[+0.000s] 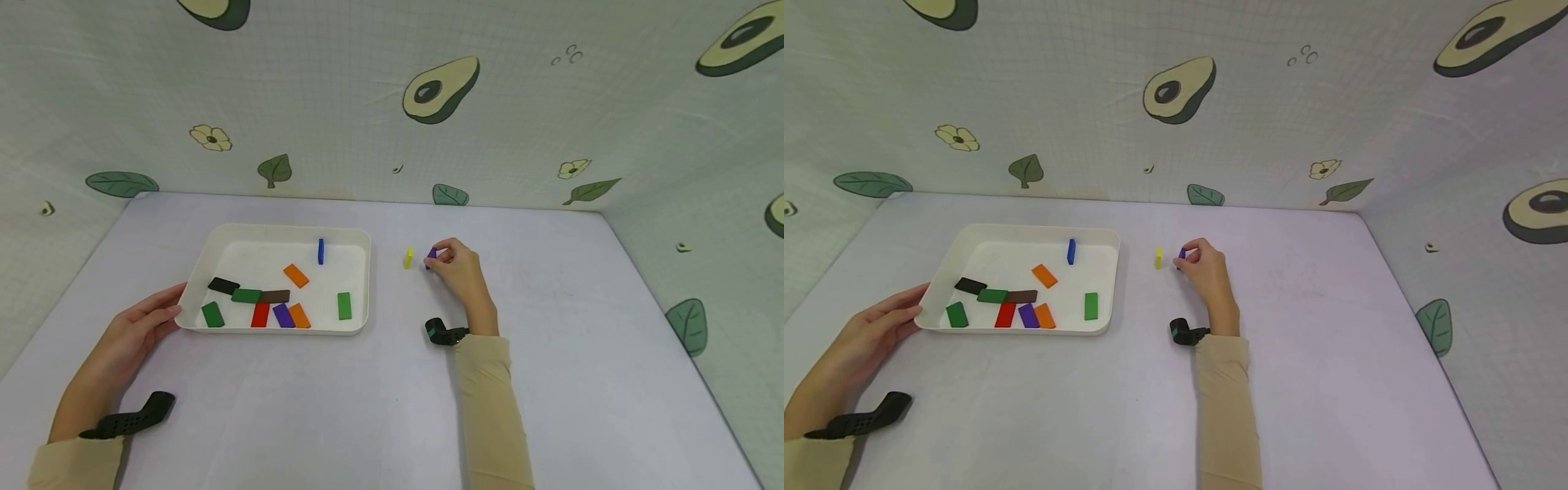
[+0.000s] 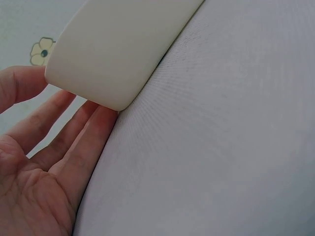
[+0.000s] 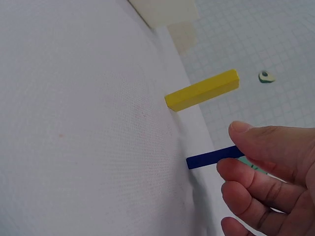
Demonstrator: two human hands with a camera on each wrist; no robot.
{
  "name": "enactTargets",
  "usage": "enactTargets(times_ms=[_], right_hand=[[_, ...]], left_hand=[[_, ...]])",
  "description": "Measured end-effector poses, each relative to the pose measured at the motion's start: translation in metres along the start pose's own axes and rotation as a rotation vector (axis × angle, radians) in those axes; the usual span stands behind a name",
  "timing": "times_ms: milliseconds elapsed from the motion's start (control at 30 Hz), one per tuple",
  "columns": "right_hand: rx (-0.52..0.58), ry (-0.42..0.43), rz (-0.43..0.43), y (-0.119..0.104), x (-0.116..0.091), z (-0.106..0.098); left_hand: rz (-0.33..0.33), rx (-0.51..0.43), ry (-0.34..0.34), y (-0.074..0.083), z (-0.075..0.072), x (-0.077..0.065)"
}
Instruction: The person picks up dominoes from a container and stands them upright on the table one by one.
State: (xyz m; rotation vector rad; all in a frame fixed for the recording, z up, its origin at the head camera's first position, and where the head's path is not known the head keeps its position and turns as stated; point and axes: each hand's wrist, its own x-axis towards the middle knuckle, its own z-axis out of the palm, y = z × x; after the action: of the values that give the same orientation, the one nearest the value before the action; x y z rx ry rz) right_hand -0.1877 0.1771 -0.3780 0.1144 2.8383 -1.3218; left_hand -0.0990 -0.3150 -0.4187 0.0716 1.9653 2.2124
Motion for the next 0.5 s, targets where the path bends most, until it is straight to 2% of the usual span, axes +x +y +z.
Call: enactTargets(times_ms=[500], right_hand=[[-0.008,-0.023,0.02,0.0014,0.0017,0.0021]], left_hand=[[0.005,-0.013,-0.013,0.0004,0.0004,0.0001]])
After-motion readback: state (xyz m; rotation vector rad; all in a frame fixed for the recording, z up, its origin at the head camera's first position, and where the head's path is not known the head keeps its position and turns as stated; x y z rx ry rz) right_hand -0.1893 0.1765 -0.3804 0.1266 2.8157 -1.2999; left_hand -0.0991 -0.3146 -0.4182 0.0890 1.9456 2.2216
